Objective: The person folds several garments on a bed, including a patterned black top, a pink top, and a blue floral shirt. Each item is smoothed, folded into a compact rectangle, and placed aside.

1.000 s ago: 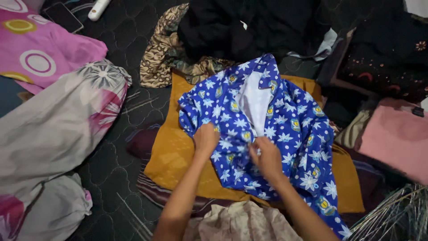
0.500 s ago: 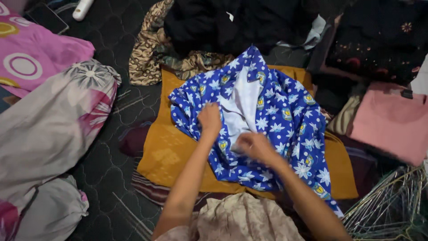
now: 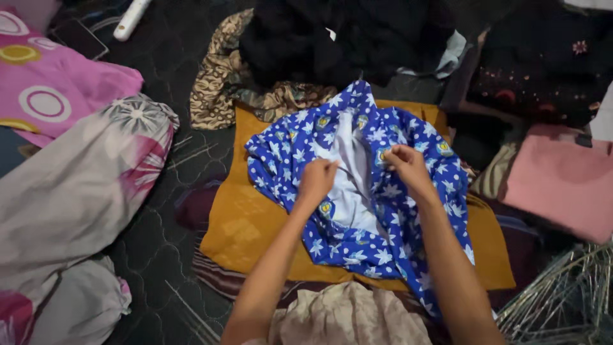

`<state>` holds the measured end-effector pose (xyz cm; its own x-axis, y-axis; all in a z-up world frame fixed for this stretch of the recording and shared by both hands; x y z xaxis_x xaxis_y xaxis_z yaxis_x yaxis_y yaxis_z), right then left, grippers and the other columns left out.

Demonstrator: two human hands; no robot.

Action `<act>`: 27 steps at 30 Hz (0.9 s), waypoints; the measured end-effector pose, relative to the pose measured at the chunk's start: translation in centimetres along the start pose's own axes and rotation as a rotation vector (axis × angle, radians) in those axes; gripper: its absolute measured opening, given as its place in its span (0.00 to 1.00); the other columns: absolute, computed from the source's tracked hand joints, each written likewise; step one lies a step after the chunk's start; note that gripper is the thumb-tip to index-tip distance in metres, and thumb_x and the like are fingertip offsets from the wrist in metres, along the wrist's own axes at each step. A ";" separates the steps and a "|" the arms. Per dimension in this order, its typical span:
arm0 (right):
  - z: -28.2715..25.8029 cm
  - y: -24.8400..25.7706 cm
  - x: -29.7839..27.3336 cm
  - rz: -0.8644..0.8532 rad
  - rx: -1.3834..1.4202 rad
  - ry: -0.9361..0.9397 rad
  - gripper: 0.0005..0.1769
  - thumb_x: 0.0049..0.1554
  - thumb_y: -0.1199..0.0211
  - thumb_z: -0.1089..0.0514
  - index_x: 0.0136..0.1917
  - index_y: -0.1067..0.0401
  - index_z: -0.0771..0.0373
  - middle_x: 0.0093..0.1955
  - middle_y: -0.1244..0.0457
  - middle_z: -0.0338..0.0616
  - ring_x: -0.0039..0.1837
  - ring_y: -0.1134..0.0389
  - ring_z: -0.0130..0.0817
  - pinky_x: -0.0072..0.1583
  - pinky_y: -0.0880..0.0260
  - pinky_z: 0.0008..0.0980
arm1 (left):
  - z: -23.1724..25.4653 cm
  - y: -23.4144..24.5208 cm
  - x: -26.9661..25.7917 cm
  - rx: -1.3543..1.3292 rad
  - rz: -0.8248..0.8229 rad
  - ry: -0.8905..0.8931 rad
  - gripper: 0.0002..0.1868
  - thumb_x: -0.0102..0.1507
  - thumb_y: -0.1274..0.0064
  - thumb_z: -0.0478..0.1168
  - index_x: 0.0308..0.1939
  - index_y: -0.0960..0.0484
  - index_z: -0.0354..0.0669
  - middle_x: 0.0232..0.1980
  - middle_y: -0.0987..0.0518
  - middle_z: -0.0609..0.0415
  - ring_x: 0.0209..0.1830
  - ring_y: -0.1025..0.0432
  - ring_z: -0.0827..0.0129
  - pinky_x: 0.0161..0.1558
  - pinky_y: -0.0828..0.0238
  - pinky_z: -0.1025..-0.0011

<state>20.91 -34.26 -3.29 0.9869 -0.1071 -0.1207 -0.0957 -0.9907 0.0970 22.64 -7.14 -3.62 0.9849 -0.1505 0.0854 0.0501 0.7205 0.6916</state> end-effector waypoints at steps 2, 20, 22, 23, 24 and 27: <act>-2.0 0.1 -2.0 -0.102 0.068 0.044 0.07 0.67 0.37 0.58 0.48 0.25 0.63 0.43 0.35 0.30 0.46 0.36 0.19 0.51 0.35 0.22 | 1.5 -4.4 0.5 -0.498 -0.272 0.199 0.27 0.71 0.49 0.59 0.43 0.12 0.36 0.36 0.14 0.44 0.34 0.21 0.66 0.37 0.28 0.68; -14.4 -3.8 -12.0 0.264 -0.438 0.437 0.16 0.52 0.26 0.58 0.48 0.28 0.67 0.48 0.35 0.49 0.49 0.30 0.40 0.53 0.29 0.34 | 3.8 -7.0 0.8 -1.302 -0.236 0.458 0.06 0.63 0.39 0.40 0.38 0.16 0.41 0.30 0.22 0.64 0.28 0.29 0.80 0.33 0.31 0.77; -15.2 -5.1 -11.6 0.267 -0.652 0.497 0.19 0.48 0.24 0.56 0.47 0.27 0.68 0.46 0.35 0.51 0.49 0.32 0.45 0.52 0.31 0.38 | 4.7 -7.1 0.5 -1.245 -0.260 0.385 0.08 0.64 0.37 0.40 0.38 0.14 0.37 0.29 0.23 0.64 0.26 0.32 0.80 0.30 0.37 0.78; -15.1 -5.7 -11.4 0.268 -0.759 0.530 0.21 0.45 0.22 0.56 0.46 0.26 0.69 0.44 0.35 0.52 0.48 0.33 0.47 0.51 0.32 0.39 | 5.2 -7.0 0.5 -1.216 -0.270 0.347 0.09 0.65 0.37 0.40 0.38 0.13 0.35 0.29 0.24 0.63 0.25 0.34 0.80 0.29 0.40 0.78; -14.2 -5.7 -10.8 0.277 -0.770 0.491 0.17 0.49 0.24 0.58 0.46 0.26 0.68 0.43 0.34 0.50 0.47 0.32 0.45 0.51 0.32 0.38 | 5.5 -6.6 0.4 -1.150 -0.244 0.300 0.10 0.64 0.37 0.40 0.39 0.12 0.35 0.31 0.21 0.63 0.29 0.32 0.81 0.32 0.37 0.78; -10.0 -4.6 -9.3 0.310 -0.673 0.385 0.08 0.57 0.29 0.60 0.47 0.24 0.66 0.42 0.32 0.44 0.45 0.30 0.37 0.49 0.31 0.33 | 6.4 -4.8 0.1 -0.881 -0.162 0.145 0.12 0.63 0.37 0.42 0.43 0.10 0.36 0.36 0.15 0.58 0.35 0.26 0.78 0.37 0.30 0.77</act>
<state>13.49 -27.89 7.29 0.9157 -0.2093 0.3430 -0.3928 -0.6462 0.6543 21.48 -14.91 -2.35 0.9630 -0.2514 -0.0971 0.2398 0.9638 -0.1165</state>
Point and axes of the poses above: each hand's wrist, its own x-axis towards the middle knuckle, its own y-axis out of the back of the hand, z = x × y, the point moved 8 cm from there along x, towards the middle knuckle
